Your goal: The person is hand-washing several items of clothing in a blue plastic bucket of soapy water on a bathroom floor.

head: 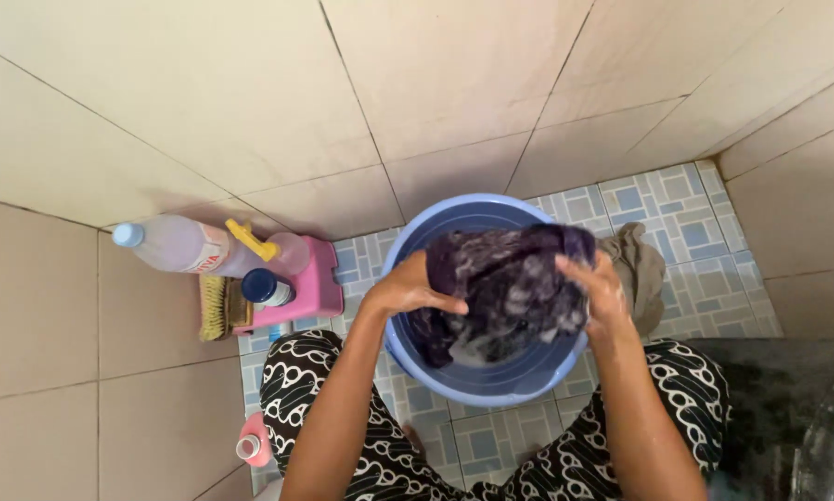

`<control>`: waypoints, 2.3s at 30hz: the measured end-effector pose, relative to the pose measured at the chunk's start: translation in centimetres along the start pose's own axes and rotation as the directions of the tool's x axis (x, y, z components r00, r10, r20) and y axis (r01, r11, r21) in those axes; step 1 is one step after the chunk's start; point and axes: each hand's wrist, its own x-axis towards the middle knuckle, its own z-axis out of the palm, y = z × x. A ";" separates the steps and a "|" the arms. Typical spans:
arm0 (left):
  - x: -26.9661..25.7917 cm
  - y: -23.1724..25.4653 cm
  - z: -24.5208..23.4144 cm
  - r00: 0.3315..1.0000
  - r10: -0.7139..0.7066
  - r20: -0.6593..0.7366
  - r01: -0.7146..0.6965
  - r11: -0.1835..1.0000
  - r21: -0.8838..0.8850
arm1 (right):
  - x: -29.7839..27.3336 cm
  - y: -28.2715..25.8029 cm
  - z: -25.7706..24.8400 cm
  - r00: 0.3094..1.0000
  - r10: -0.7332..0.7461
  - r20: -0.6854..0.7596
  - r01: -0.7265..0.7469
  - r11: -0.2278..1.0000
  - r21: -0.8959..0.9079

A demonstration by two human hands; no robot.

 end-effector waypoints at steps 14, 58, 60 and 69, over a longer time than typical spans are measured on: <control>0.9 -7.3 4.5 0.935 -0.158 -0.318 0.085 0.969 -0.232 | 2.6 5.7 -1.7 0.978 -0.208 -0.027 0.086 0.514 -0.854; 2.6 -5.1 3.9 0.729 -0.525 -0.440 0.026 0.664 -0.748 | 2.2 7.8 -1.9 0.966 0.220 0.137 -0.206 0.972 -0.108; 2.5 -6.8 3.1 0.684 -0.550 -0.479 0.162 0.755 -0.635 | 0.7 5.1 0.5 0.995 -0.001 0.103 0.065 0.787 -0.613; 0.1 -5.2 3.9 0.720 -0.486 -0.496 0.694 0.487 0.530 | 1.2 3.3 -5.0 0.998 0.048 -0.049 -0.032 0.958 0.284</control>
